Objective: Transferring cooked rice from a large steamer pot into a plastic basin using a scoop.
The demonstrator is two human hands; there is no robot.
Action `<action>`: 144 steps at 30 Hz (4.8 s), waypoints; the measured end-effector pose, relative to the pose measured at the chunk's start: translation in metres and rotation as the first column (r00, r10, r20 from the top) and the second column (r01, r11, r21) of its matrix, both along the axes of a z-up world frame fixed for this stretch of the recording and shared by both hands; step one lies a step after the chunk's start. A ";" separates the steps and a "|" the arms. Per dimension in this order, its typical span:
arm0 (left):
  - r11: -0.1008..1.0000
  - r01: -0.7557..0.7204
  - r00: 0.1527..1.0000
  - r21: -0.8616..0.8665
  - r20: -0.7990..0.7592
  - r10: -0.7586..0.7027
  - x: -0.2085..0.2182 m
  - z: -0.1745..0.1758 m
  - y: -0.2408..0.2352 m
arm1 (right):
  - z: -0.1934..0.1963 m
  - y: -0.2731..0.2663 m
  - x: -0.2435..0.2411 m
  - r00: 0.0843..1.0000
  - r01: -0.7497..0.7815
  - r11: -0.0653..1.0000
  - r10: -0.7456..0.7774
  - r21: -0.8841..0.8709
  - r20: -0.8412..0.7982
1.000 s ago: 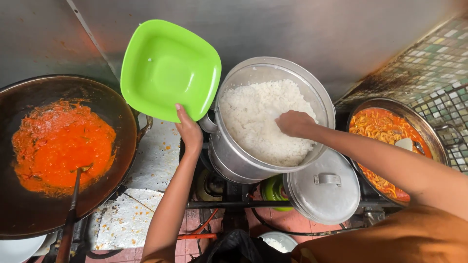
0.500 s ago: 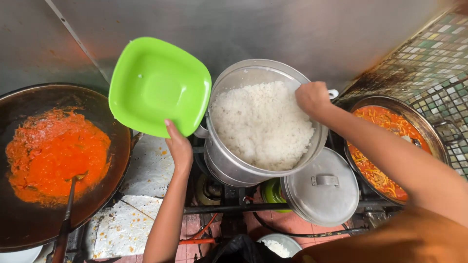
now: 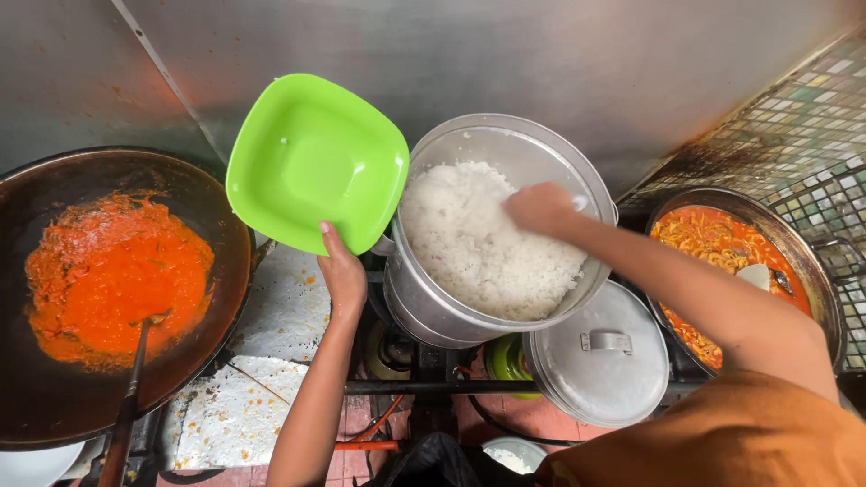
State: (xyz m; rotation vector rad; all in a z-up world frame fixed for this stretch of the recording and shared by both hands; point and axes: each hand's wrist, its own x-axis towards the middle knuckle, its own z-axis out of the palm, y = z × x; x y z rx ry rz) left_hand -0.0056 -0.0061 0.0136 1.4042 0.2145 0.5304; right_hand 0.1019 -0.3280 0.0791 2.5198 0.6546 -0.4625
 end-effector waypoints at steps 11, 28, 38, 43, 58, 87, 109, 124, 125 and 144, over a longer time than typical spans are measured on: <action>0.997 -0.004 0.998 -0.071 0.066 0.009 0.006 -0.006 0.001 | 0.085 -0.009 -0.064 0.982 -0.003 0.996 0.020 -0.087 0.188; 0.997 -0.081 0.996 0.001 -0.030 0.081 -0.046 -0.047 0.043 | -0.001 -0.029 -0.042 0.763 0.622 0.783 -0.614 -0.032 -0.200; 1.000 -0.023 1.000 -0.006 0.010 0.023 -0.063 -0.016 0.028 | 0.076 0.045 -0.108 0.916 0.383 0.920 -0.390 -0.083 -0.096; 0.945 0.121 0.989 -0.303 0.117 -0.089 -0.077 0.019 0.019 | 0.099 0.032 -0.149 0.989 0.139 0.982 -0.129 -0.131 0.077; 0.909 0.317 0.940 -0.270 0.217 -0.263 -0.112 0.036 0.038 | -0.076 -0.219 -0.343 0.654 0.591 0.131 -0.656 0.796 -0.378; 0.651 0.749 0.629 0.121 0.179 -0.757 -0.135 0.088 -0.138 | 0.120 -0.011 -0.209 0.853 -0.007 -0.305 -0.498 0.952 -0.153; 0.524 -0.010 0.855 0.852 0.279 -0.437 -0.106 0.066 -0.066 | -0.033 -0.027 0.026 0.911 0.269 0.917 -0.341 0.294 0.231; 0.630 -0.030 0.829 0.776 0.371 -0.418 -0.108 0.055 -0.069 | 0.054 -0.024 -0.096 0.796 0.423 0.761 -0.571 0.492 0.199; 0.631 -0.009 0.837 0.776 0.351 -0.420 -0.108 0.056 -0.069 | 0.056 -0.021 -0.098 0.827 0.359 0.777 -0.522 0.517 0.211; 0.649 0.202 0.944 0.734 0.031 -0.329 -0.076 0.047 -0.026 | 0.034 -0.045 -0.030 0.868 0.413 0.394 -0.442 0.821 -0.225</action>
